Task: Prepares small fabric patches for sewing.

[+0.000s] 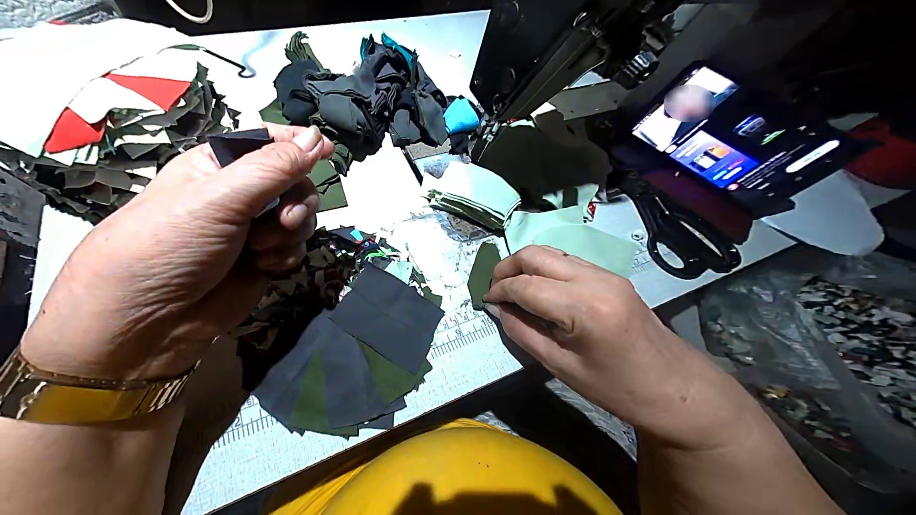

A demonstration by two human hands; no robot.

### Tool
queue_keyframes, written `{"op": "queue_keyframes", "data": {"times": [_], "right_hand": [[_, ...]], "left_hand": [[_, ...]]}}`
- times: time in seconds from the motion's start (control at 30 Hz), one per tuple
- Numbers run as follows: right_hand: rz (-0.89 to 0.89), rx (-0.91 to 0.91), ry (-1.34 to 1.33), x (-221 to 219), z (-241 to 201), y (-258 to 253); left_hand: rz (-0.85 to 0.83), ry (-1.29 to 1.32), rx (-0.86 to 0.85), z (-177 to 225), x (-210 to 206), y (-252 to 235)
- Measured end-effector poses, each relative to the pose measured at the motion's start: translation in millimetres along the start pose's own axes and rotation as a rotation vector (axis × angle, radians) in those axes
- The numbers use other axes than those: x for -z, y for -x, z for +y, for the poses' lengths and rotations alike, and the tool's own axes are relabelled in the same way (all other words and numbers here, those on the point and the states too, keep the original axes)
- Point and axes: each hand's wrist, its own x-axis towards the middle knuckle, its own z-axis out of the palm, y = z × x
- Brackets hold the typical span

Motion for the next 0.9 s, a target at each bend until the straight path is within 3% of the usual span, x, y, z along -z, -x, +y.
{"op": "queue_keyframes", "data": {"times": [0.37,0.9], "right_hand": [[0.035,-0.117,-0.201,5.9,4.9,-0.9],[-0.015,-0.072,-0.017,-2.9,-5.7,-1.9]], "left_hand": [[-0.016,-0.018,-0.002,-0.6,-2.0,0.3],[-0.060,-0.006,-0.018,-2.3,0.5,-0.2]]}}
